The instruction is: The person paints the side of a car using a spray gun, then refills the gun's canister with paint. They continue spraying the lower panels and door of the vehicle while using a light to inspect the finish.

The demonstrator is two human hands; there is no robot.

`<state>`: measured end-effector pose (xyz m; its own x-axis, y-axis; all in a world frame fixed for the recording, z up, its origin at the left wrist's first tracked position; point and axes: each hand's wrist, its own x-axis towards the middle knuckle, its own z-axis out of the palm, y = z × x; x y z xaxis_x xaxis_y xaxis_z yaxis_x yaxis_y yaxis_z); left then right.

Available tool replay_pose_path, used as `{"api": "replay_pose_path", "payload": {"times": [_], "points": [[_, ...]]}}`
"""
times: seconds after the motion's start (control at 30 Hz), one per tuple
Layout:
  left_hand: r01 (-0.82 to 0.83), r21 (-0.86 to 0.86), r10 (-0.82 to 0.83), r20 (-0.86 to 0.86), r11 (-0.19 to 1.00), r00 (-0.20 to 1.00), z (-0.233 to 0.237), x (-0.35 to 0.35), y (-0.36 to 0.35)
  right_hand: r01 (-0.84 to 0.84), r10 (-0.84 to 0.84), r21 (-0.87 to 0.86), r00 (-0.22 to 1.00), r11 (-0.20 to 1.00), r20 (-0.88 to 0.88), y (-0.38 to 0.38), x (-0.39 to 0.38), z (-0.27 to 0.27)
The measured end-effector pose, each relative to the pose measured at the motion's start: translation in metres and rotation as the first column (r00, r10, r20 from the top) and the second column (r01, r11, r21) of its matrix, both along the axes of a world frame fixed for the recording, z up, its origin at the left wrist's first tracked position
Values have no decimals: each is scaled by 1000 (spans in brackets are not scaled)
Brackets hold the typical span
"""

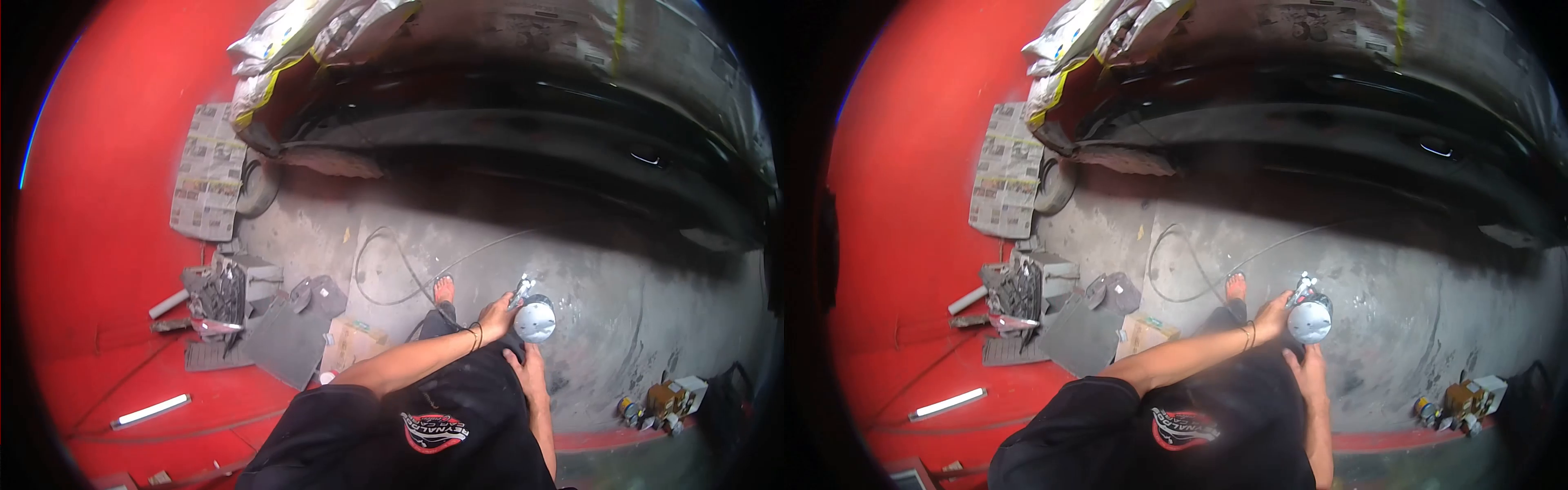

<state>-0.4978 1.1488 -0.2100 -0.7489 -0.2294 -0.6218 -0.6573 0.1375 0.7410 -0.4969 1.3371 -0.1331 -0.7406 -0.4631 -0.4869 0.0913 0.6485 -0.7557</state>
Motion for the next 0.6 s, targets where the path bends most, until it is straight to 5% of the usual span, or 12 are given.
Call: {"api": "replay_pose_path", "payload": {"times": [0.07,0.2,0.33,0.4,0.43,0.47,0.6], "points": [[17,-42,-18,-14,999,1000,-2,-1,2,90,-90,-12,977,996,-192,-30,17,-21],[7,-92,-11,-43,996,999,-31,6,5,109,-143,-229,980,967,-136,-69,18,-63],[61,-158,-82,-131,986,988,-15,6,-2,200,-227,-199,966,959,-126,-77,29,-132],[69,-122,-89,-161,990,983,-5,6,-10,32,-34,-15,987,999,-155,-76,21,-137],[77,-84,-91,-184,993,979,0,-11,-6,25,-2,58,932,998,-364,-76,8,-145],[154,-76,-157,-31,985,987,19,-27,-8,9,63,130,841,991,-537,-82,7,-148],[355,5,-341,-264,935,902,54,-23,-29,84,-113,-89,908,992,-404,-58,-12,-176]]}}
